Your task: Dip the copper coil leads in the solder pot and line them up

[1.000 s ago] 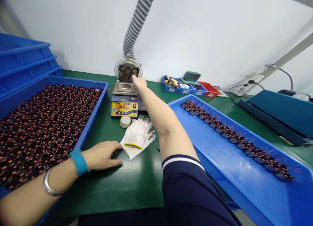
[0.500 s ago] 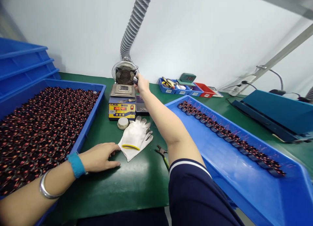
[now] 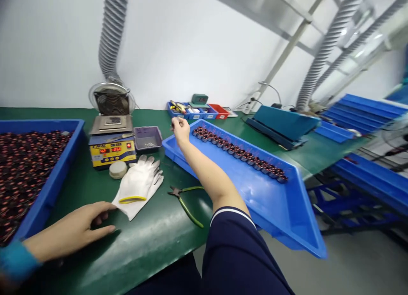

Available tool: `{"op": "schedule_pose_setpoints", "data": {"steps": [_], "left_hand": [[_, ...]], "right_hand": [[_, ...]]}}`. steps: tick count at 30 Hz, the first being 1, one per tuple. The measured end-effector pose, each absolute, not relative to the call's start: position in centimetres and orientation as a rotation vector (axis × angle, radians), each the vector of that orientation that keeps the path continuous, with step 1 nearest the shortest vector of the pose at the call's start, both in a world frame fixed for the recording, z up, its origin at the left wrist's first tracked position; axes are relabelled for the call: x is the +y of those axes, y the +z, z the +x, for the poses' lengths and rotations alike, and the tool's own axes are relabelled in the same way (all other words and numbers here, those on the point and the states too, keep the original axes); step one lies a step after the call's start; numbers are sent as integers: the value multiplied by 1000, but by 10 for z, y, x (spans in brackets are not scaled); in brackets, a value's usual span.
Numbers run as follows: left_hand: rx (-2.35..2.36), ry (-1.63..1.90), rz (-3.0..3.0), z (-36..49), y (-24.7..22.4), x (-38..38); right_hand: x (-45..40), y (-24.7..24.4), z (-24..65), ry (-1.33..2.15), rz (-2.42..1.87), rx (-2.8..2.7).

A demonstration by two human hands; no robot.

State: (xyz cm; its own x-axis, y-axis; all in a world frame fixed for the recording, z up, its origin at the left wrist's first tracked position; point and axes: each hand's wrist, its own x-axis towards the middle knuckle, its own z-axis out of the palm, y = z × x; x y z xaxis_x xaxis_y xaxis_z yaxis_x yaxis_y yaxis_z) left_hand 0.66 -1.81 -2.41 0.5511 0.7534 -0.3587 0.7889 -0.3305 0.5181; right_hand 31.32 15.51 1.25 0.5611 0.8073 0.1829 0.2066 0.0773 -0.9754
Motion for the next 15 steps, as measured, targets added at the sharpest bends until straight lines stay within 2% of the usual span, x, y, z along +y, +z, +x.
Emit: {"op": "schedule_pose_setpoints", "data": {"steps": [7, 15], "left_hand": [[1255, 18, 2089, -1, -48, -15], [1319, 123, 2103, -6, -42, -6]], "right_hand": [[125, -29, 436, 242, -1854, -763], [111, -43, 478, 153, -2113, -808]]}}
